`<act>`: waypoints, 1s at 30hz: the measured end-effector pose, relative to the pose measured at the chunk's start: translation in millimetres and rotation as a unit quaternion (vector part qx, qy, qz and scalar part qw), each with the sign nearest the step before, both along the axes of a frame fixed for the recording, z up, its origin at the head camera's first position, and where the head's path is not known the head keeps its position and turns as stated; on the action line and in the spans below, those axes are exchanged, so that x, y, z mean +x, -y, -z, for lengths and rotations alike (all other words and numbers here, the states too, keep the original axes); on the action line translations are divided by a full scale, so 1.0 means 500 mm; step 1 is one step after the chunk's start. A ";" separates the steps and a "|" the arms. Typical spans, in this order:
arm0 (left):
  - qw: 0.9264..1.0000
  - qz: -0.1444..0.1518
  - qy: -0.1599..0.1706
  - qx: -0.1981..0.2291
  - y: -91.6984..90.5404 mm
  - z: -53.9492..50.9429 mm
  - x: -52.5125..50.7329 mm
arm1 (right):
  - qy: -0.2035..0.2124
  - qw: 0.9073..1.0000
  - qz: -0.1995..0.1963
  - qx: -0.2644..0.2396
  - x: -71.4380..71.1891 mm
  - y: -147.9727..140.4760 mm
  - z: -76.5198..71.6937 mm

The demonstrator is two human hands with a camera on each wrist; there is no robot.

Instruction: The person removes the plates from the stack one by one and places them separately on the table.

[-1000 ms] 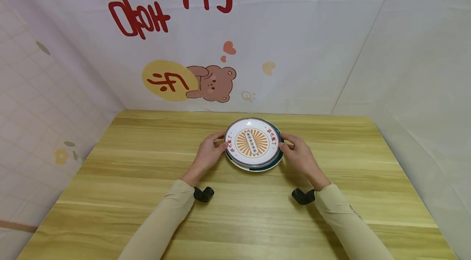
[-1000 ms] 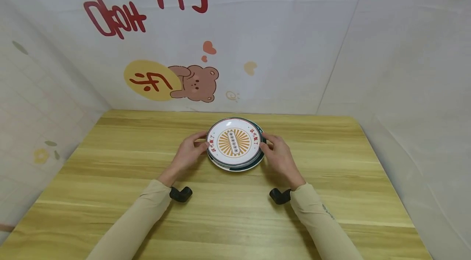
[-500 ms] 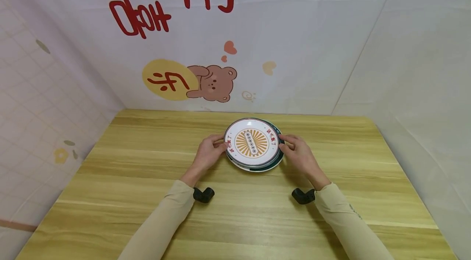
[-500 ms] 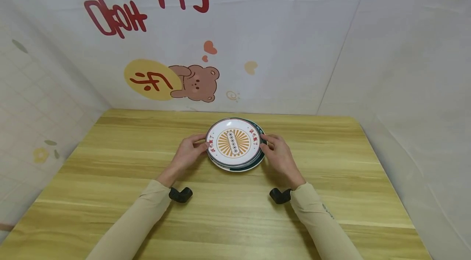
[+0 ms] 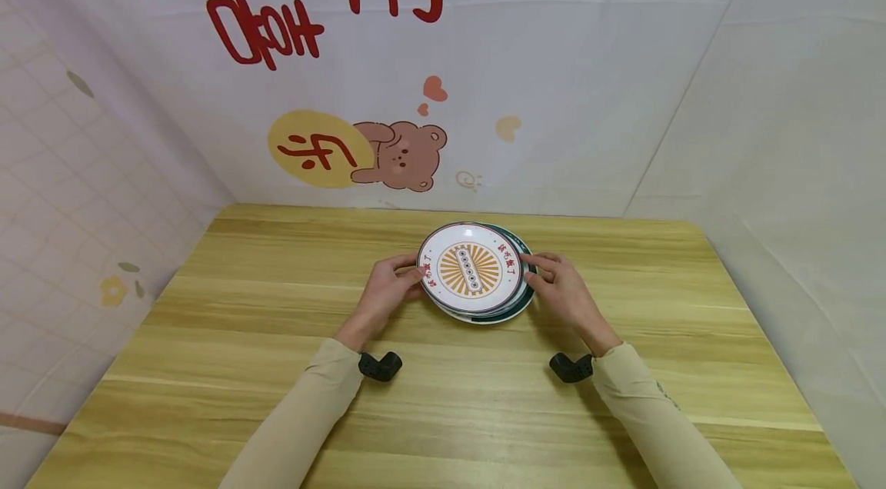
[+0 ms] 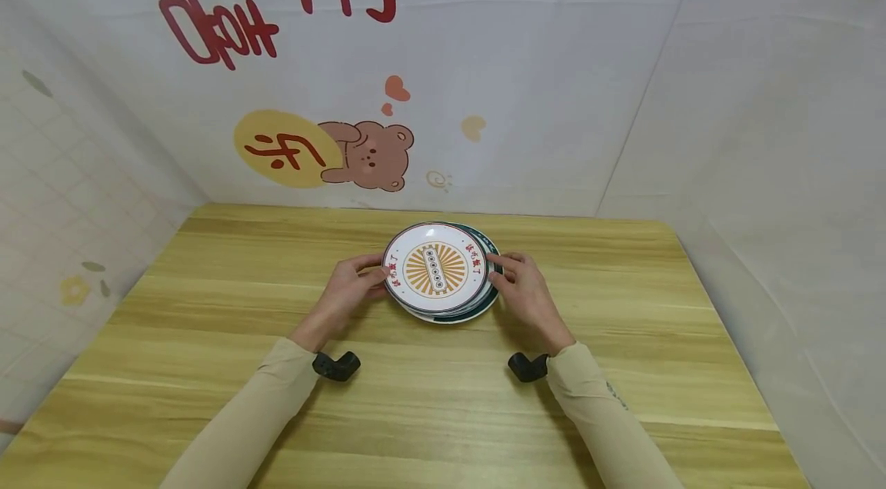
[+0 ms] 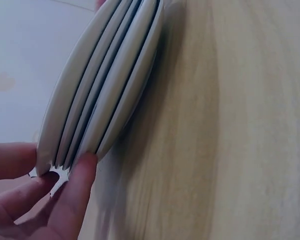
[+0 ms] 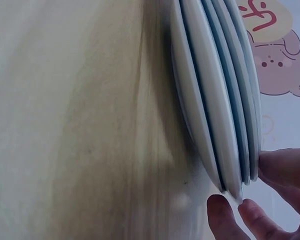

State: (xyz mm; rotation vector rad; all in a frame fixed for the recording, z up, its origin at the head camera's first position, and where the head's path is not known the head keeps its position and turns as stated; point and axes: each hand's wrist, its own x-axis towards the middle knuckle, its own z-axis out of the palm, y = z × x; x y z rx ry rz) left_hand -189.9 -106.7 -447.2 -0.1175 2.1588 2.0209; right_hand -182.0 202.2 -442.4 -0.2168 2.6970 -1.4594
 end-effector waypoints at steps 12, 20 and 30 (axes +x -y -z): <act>0.999 -0.036 -0.005 -0.003 0.007 -0.010 0.006 | 0.025 1.000 0.003 0.016 -0.004 -0.002 -0.005; 0.997 -0.048 0.016 0.056 0.022 -0.016 0.012 | 0.018 0.999 0.010 0.032 -0.004 -0.005 -0.008; 0.992 -0.064 0.039 0.106 0.043 -0.018 0.019 | 0.022 0.999 0.011 0.028 -0.004 -0.003 -0.009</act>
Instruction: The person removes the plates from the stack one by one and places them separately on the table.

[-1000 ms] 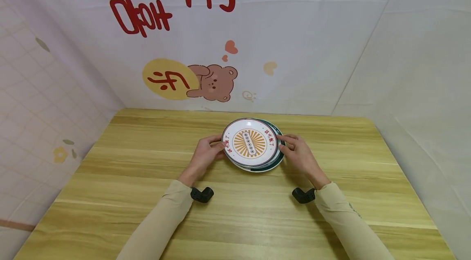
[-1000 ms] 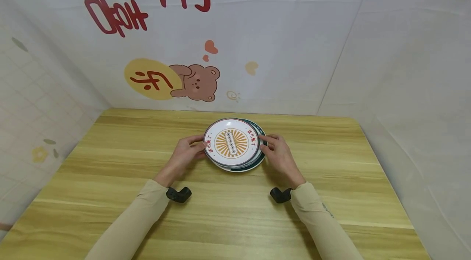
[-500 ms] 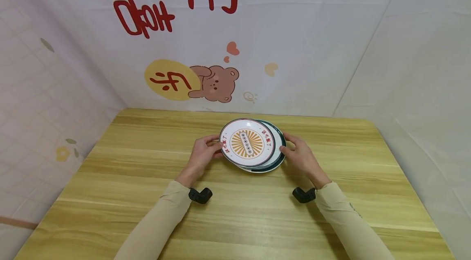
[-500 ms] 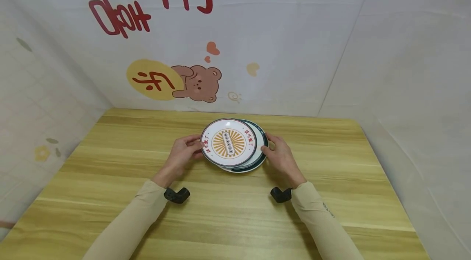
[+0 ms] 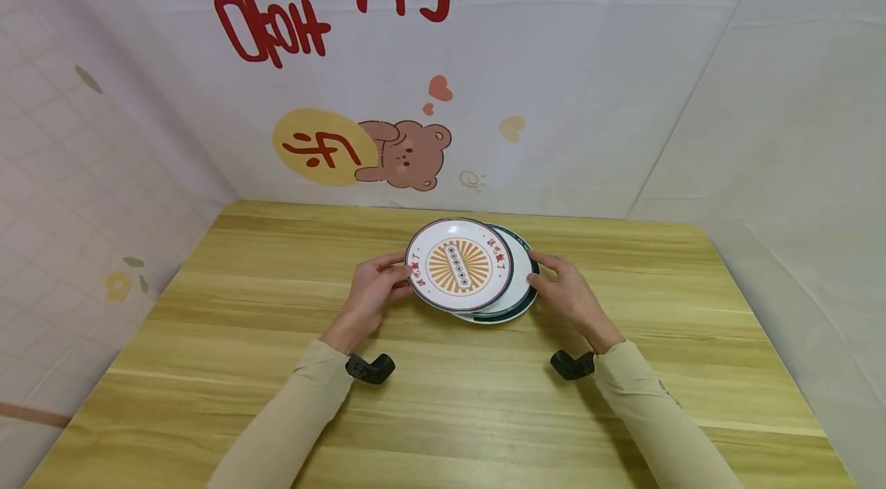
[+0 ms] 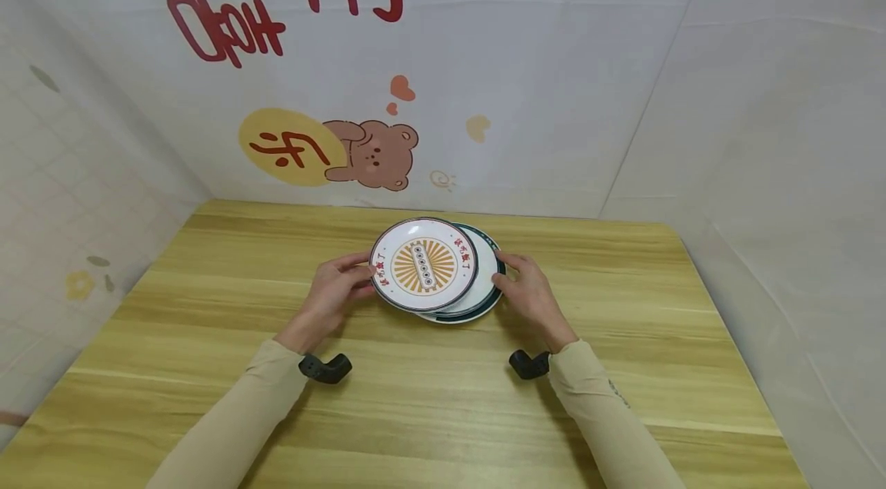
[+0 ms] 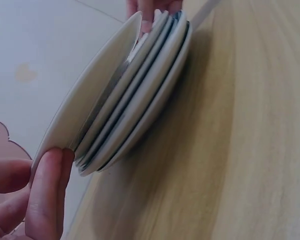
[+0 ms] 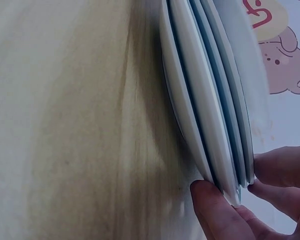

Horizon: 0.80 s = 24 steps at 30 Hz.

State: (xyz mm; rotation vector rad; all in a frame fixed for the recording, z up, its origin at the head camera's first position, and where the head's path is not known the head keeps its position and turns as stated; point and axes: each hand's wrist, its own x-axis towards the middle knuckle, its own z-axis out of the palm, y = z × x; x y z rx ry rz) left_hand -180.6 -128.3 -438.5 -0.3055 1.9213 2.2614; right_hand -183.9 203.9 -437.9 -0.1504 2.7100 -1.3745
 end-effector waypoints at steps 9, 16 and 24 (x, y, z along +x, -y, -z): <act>1.000 -0.008 0.014 0.025 0.041 -0.018 0.007 | -0.003 1.000 -0.001 -0.001 -0.003 -0.001 0.004; 0.999 -0.016 0.012 0.031 0.078 -0.029 0.011 | 0.001 1.000 -0.002 -0.004 -0.002 -0.002 -0.001; 0.999 -0.039 0.013 0.034 0.116 -0.036 0.015 | 0.010 1.000 -0.006 -0.013 -0.002 -0.002 0.002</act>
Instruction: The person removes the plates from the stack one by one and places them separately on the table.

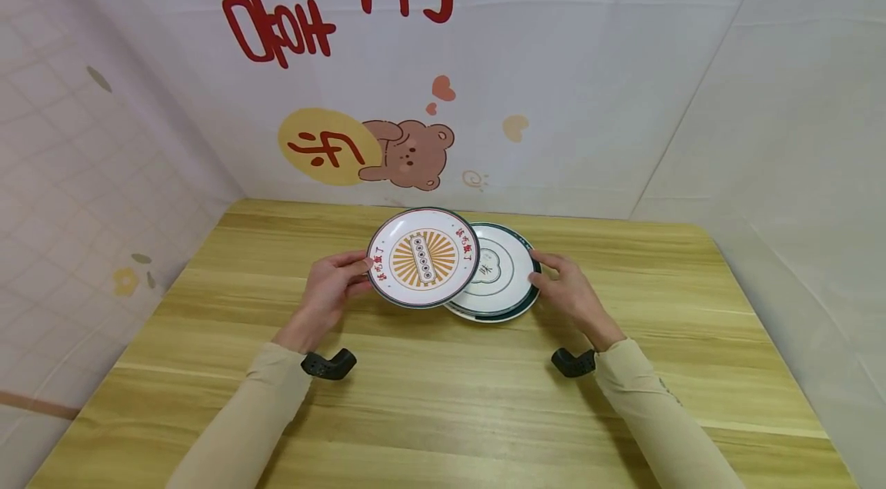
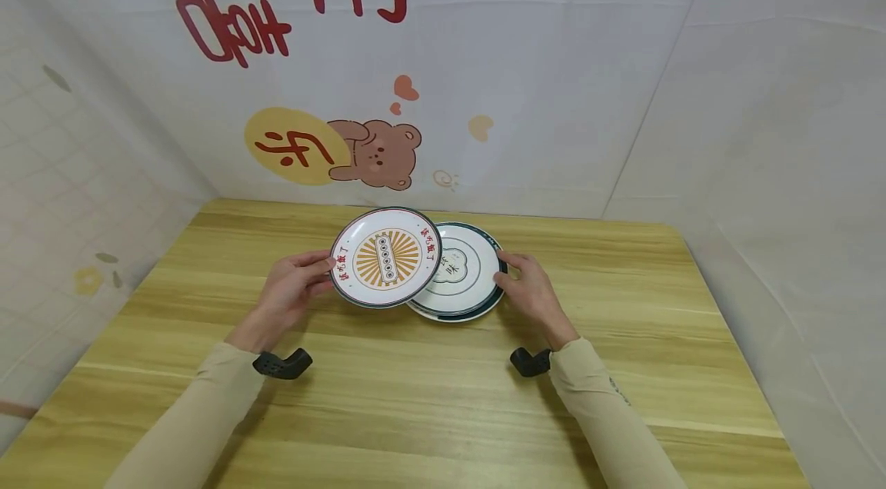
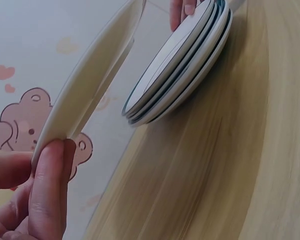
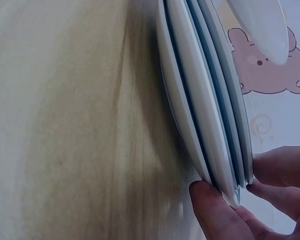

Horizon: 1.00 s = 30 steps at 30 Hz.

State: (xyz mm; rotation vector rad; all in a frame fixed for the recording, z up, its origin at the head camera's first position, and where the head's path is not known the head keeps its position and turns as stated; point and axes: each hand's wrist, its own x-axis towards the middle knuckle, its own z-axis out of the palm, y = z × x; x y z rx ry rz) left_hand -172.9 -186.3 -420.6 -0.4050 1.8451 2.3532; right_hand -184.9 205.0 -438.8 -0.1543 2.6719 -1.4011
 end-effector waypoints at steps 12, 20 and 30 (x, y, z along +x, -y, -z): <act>1.000 0.000 0.005 -0.005 0.067 -0.002 0.001 | 0.006 1.000 0.001 -0.007 -0.003 0.000 -0.005; 1.000 -0.009 0.009 -0.012 0.103 0.010 0.001 | 0.012 1.000 0.005 -0.008 0.001 0.000 -0.002; 0.999 -0.030 0.025 -0.038 0.150 0.028 -0.002 | 0.013 1.000 0.003 -0.008 0.002 0.001 0.000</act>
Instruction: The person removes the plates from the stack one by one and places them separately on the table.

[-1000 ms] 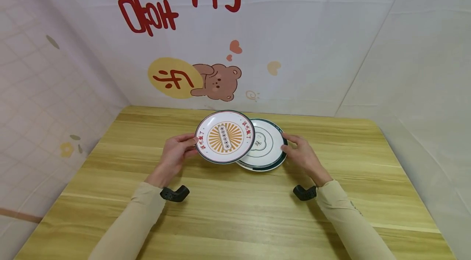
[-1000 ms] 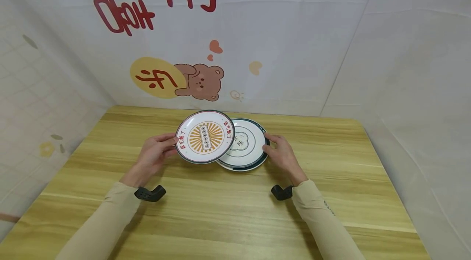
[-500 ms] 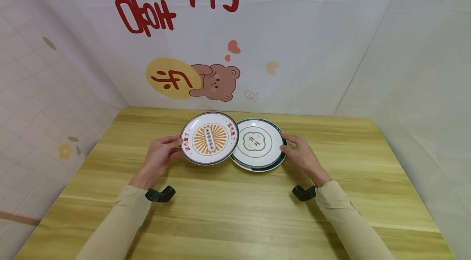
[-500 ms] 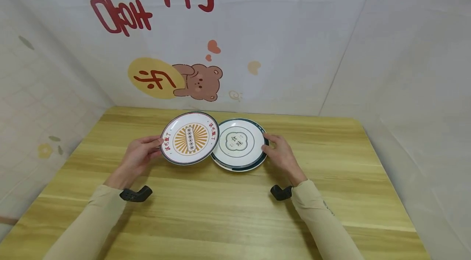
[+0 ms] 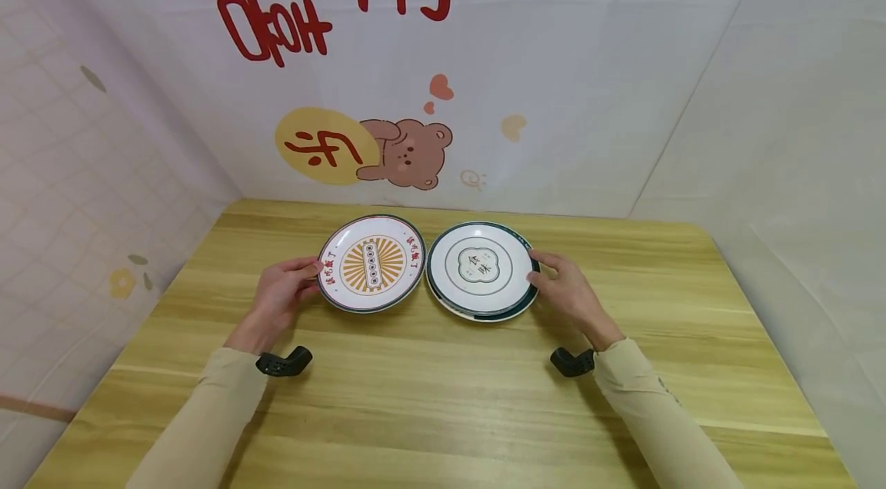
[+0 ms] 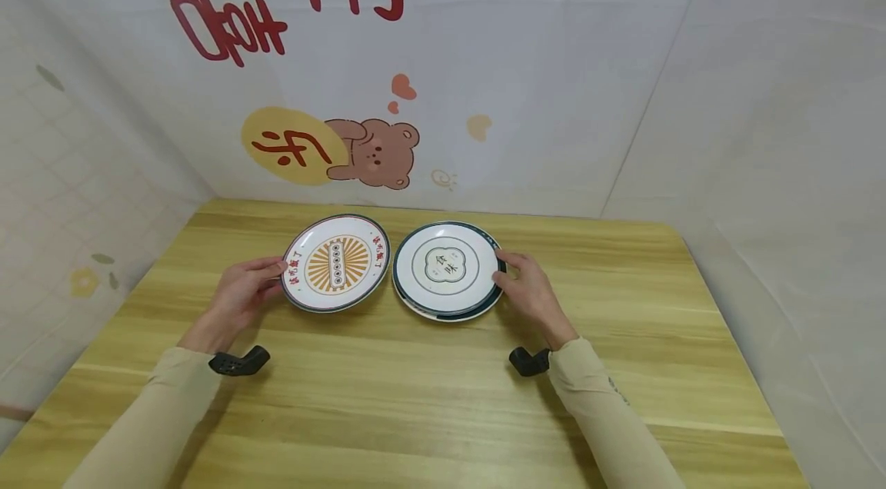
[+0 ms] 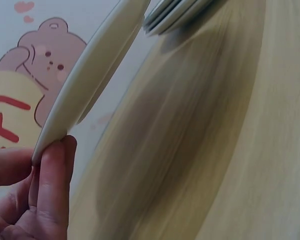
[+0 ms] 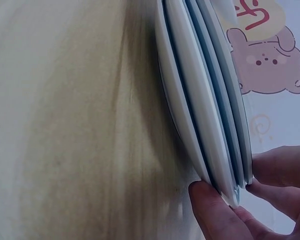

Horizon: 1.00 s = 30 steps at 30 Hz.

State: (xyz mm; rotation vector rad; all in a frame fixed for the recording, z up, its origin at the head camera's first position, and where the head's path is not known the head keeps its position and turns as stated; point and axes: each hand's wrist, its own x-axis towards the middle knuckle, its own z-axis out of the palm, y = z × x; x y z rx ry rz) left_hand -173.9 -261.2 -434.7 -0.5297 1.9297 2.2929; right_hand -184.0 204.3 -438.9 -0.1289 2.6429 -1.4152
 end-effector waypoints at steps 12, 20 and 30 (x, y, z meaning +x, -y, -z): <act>0.997 -0.010 0.042 -0.062 0.032 0.014 -0.012 | -0.008 1.000 -0.003 -0.001 -0.004 0.002 0.000; 0.995 0.003 0.050 -0.089 0.041 0.026 -0.021 | 0.007 1.000 -0.003 0.008 -0.005 0.002 -0.003; 0.994 0.012 0.055 -0.098 0.038 0.031 -0.031 | 0.002 1.000 -0.005 0.002 -0.004 -0.002 0.000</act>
